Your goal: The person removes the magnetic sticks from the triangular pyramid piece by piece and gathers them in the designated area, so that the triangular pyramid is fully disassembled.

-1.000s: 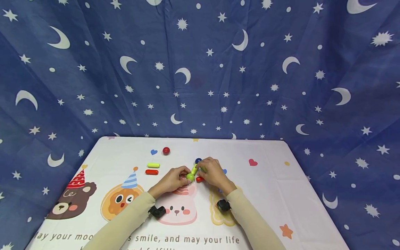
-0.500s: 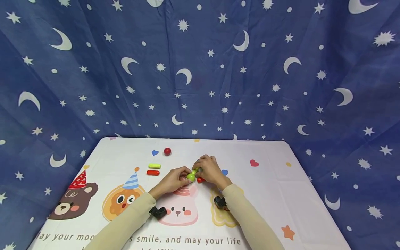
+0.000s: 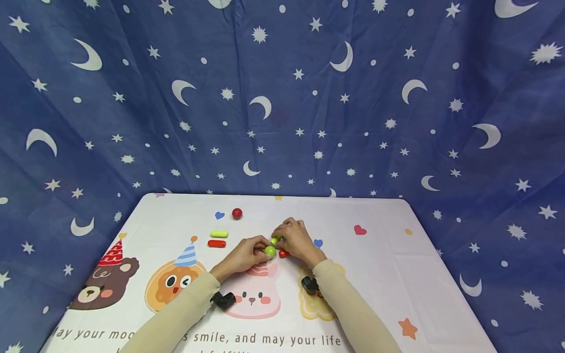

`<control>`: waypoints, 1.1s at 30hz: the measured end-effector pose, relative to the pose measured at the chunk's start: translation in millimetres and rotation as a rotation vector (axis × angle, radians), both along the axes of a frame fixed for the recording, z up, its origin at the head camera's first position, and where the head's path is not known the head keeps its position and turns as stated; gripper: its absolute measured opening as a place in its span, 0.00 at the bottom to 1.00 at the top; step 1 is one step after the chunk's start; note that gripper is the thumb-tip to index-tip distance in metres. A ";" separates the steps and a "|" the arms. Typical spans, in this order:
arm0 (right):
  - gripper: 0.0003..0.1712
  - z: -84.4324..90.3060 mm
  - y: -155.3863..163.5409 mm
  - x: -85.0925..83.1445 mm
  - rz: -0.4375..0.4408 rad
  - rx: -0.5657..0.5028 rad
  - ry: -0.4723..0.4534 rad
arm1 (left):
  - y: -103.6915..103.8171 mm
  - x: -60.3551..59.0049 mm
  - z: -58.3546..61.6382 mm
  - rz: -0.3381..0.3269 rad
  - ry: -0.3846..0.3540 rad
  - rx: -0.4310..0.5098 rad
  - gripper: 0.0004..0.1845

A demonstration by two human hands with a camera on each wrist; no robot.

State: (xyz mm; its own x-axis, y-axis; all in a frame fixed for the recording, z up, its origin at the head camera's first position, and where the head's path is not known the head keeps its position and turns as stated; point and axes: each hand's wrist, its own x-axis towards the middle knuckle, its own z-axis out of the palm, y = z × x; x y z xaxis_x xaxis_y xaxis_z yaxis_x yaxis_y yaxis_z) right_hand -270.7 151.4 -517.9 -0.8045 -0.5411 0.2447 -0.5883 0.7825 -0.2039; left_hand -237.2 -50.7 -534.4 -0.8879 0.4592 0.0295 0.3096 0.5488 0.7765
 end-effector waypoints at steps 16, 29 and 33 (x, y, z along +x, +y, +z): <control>0.15 -4.2 2.8 -2.1 -0.013 -0.083 -0.035 | -10.9 2.7 7.4 0.007 -0.020 0.072 0.15; 0.14 -8.0 10.0 -7.5 -0.002 -0.129 -0.084 | -41.8 -1.2 23.6 0.136 0.046 0.066 0.14; 0.16 -7.5 12.1 -8.7 -0.039 -0.138 -0.131 | -51.8 -4.3 25.7 0.170 0.056 0.066 0.13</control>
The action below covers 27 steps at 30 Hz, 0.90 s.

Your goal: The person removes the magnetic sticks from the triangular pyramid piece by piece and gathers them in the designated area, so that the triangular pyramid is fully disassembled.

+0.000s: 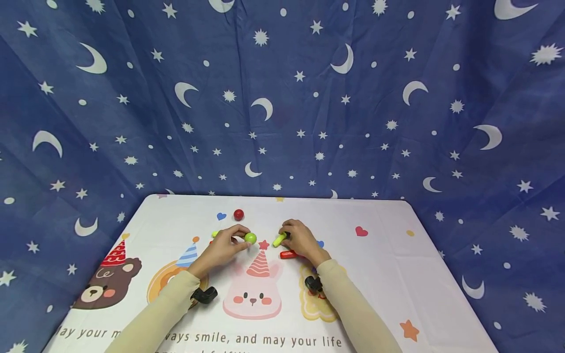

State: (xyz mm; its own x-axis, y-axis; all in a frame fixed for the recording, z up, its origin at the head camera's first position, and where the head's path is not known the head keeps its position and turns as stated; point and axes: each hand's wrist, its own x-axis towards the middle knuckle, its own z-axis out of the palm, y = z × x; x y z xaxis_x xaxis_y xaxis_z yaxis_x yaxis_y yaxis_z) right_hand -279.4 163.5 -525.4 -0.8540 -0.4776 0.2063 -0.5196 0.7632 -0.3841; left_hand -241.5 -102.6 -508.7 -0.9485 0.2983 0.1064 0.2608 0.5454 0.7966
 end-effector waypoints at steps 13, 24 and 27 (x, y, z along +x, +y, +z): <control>0.16 -3.5 2.1 -2.6 -0.028 -0.014 -0.024 | -43.6 -19.9 9.1 0.103 0.004 0.035 0.16; 0.16 -3.6 3.2 -2.6 -0.021 -0.027 -0.023 | -66.9 -43.1 -0.8 0.204 0.012 -0.002 0.17; 0.16 -3.1 2.9 -2.9 -0.021 -0.018 -0.021 | -68.4 -49.3 -1.6 0.216 0.012 0.007 0.18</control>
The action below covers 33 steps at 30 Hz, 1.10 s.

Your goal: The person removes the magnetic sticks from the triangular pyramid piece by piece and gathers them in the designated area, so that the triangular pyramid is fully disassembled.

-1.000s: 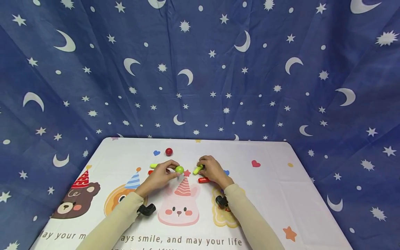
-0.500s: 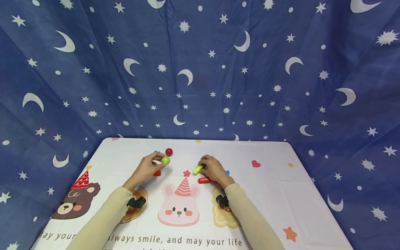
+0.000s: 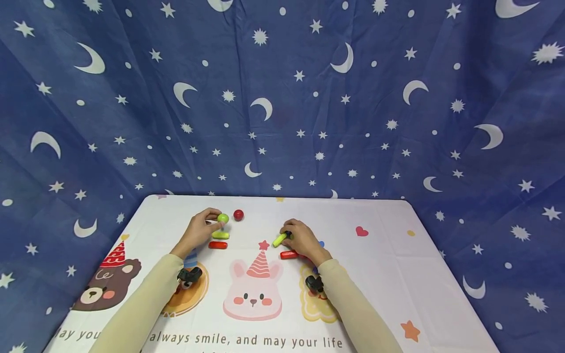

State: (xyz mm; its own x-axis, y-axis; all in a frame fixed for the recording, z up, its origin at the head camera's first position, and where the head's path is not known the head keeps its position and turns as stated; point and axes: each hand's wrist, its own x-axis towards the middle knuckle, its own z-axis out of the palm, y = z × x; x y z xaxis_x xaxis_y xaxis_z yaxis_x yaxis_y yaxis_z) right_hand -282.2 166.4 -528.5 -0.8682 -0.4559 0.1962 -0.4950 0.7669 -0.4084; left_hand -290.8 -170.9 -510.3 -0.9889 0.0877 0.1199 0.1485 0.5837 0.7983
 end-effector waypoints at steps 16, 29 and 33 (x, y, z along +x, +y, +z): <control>0.16 3.2 -0.2 0.6 0.002 0.004 -0.008 | -1.1 -31.2 -19.0 0.067 -0.093 0.037 0.20; 0.16 0.9 0.8 1.7 0.023 -0.010 0.033 | 4.9 -32.5 -19.8 0.059 -0.131 0.047 0.20; 0.16 1.6 1.7 1.5 0.025 -0.010 0.030 | 5.3 -32.8 -20.2 0.053 -0.133 0.020 0.21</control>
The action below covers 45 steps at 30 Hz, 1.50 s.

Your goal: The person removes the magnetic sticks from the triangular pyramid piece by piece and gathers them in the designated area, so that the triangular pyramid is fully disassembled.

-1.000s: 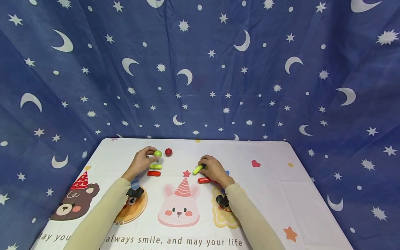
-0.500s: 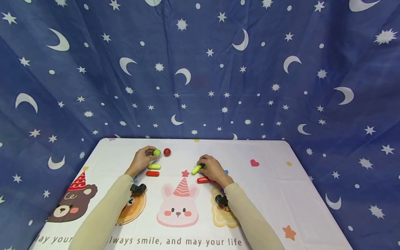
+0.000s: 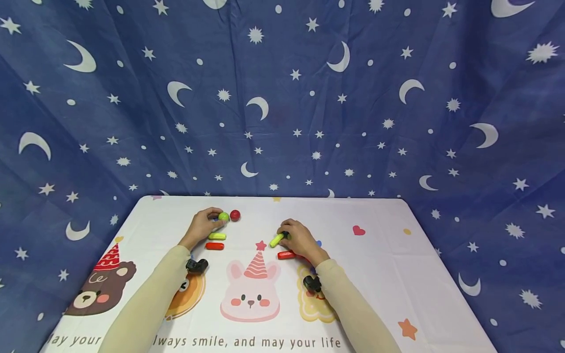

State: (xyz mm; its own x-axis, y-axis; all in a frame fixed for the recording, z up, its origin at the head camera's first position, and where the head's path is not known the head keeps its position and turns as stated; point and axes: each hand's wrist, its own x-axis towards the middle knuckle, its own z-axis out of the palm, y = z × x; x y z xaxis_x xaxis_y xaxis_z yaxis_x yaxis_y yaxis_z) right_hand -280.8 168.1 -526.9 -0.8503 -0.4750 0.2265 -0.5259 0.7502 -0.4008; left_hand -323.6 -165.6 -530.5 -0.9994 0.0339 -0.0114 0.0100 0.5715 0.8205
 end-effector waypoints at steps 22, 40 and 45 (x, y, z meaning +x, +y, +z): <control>0.17 -1.5 -0.5 0.6 -0.040 0.002 -0.016 | 2.7 21.8 14.9 0.054 0.177 0.043 0.19; 0.18 -2.6 -0.1 -2.4 -0.095 -0.019 -0.032 | 90.9 53.2 20.9 -0.295 0.155 0.061 0.17; 0.17 -2.4 -0.9 -2.9 -0.075 -0.039 -0.010 | 108.9 52.1 9.3 -0.368 0.076 0.039 0.18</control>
